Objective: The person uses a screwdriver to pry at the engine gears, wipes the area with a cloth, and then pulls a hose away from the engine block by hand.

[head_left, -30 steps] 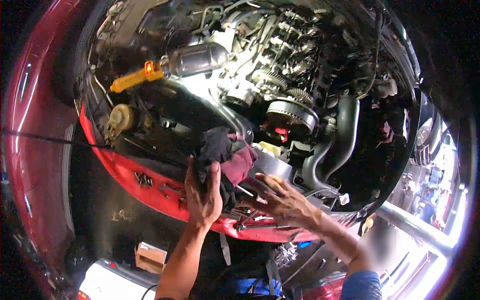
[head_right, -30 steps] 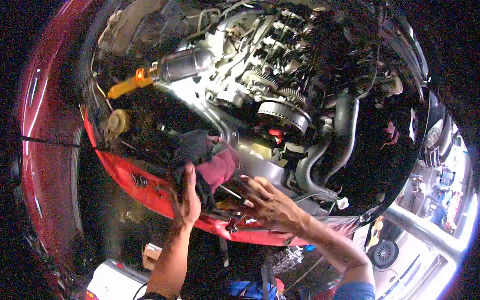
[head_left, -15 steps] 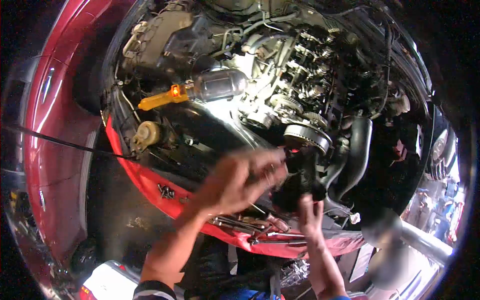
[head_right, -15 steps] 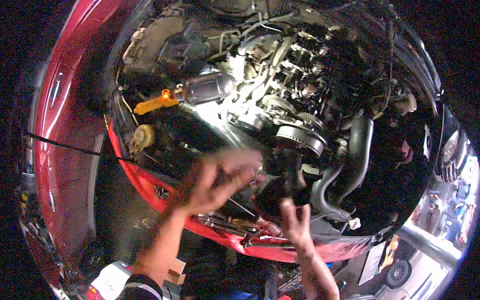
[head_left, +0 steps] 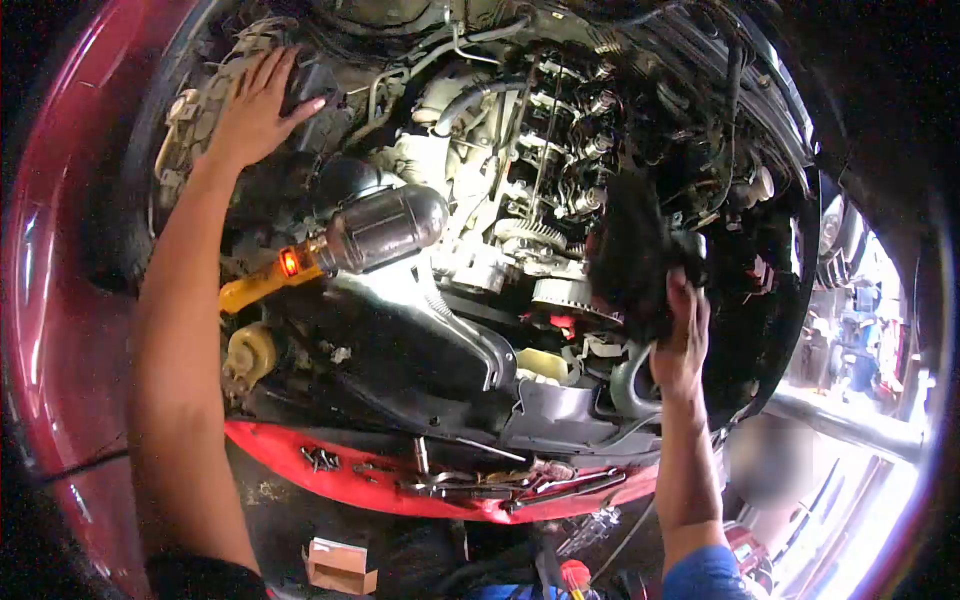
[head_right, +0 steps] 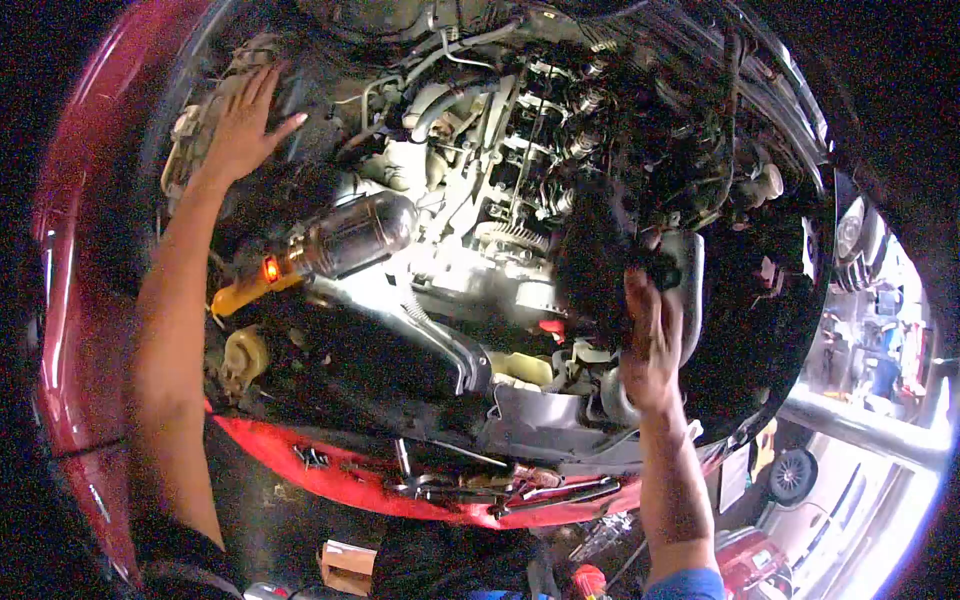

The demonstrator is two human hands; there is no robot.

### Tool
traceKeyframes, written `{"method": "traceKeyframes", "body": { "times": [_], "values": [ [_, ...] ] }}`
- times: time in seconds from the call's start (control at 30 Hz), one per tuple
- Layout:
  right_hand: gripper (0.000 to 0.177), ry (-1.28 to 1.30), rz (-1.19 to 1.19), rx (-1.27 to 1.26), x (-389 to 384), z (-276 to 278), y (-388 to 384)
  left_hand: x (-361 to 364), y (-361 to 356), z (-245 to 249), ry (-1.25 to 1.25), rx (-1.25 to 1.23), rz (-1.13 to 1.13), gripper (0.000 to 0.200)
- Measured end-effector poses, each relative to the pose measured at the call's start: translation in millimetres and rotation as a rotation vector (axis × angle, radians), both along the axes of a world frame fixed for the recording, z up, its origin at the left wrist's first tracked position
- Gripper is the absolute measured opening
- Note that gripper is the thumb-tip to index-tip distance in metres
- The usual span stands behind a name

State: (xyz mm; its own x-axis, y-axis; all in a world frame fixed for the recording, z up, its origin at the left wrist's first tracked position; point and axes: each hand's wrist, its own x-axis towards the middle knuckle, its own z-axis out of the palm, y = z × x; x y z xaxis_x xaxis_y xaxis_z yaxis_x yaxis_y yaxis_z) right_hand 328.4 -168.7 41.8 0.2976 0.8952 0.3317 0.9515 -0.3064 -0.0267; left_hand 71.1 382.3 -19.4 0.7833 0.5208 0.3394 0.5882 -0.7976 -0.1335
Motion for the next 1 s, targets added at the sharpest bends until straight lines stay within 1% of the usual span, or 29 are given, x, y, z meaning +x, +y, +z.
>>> {"method": "traceKeyframes", "body": {
  "times": [0.07, 0.1, 0.13, 0.2, 0.27, 0.33, 0.4, 0.43, 0.47, 0.5, 0.57, 0.63, 0.7, 0.73, 0.8, 0.87, 0.93, 1.0],
  "values": [
    [0.055, 0.063, 0.028, 0.024, 33.5, 3.4, 55.5, -3.5, 1.8, 5.1, -0.018, -0.028, -0.006, 0.088],
    [0.054, 0.149, 0.099, 0.077, 59.7, 2.2, 87.2, -3.3, 3.4, 5.0, -0.043, -0.042, -0.025, 0.088],
    [0.048, 0.242, 0.023, 0.073, 76.3, -0.2, 120.6, -3.0, 5.6, 4.6, -0.067, -0.055, -0.046, 0.088],
    [0.036, 0.631, -0.239, 0.075, 73.2, 9.1, 198.9, -3.6, 4.7, 7.8, -0.099, -0.088, -0.07, 0.086],
    [0.03, 0.577, -0.215, 0.065, 96.6, -0.2, 265.1, -2.1, 3.0, 11.9, -0.09, -0.109, -0.052, 0.087],
    [0.033, 0.023, 0.064, 0.022, 160.2, -63.3, 310.5, 0.2, 2.4, 12.8, -0.082, -0.13, -0.042, 0.088],
    [0.037, -0.143, 0.009, -0.142, 195.8, -89.6, 357.4, -0.6, 4.0, 13.6, -0.072, -0.143, -0.033, 0.088],
    [0.038, -0.099, -0.124, -0.287, 196.2, -88.1, 375.7, -1.0, 3.4, 15.1, -0.07, -0.132, -0.035, 0.089],
    [0.043, -0.032, -0.181, -0.349, 199.4, -83.5, 387.3, -1.0, 1.9, 16.4, -0.066, -0.123, -0.042, 0.089],
    [0.049, -0.115, -0.182, -0.36, 224.5, -110.4, 401.2, 0.4, 1.5, 16.8, -0.068, -0.111, -0.047, 0.089],
    [0.059, -0.223, -0.212, -0.449, 245.7, -127.6, 421.1, 1.2, 1.6, 16.1, -0.082, -0.123, -0.05, 0.089],
    [0.063, -0.306, -0.279, -0.361, 248.8, -137.6, 429.1, 0.4, 3.7, 15.0, -0.103, -0.121, -0.054, 0.088],
    [0.066, -0.367, -0.302, -0.339, 253.6, -148.6, 438.7, 0.9, 5.4, 12.8, -0.129, -0.105, -0.065, 0.086],
    [0.066, -0.385, -0.295, -0.37, 265.9, -163.8, 441.9, 1.5, 6.4, 13.3, -0.133, -0.109, -0.071, 0.086],
    [0.064, -0.263, -0.265, -0.47, 297.2, -194.4, 446.3, 1.3, 5.2, 14.0, -0.141, -0.123, -0.082, 0.087],
    [0.064, 0.001, -0.216, -0.597, 350.6, -216.5, 453.8, 1.0, 4.3, 16.1, -0.123, -0.127, -0.081, 0.089],
    [0.051, -0.164, -0.174, -0.747, 251.6, -130.6, 439.0, 2.5, 2.3, 16.8, -0.108, -0.137, -0.07, 0.09],
    [0.057, -0.223, -0.066, -0.656, 249.6, -129.6, 429.4, 2.9, 2.7, 18.5, -0.087, -0.147, -0.049, 0.09]
  ]
}}
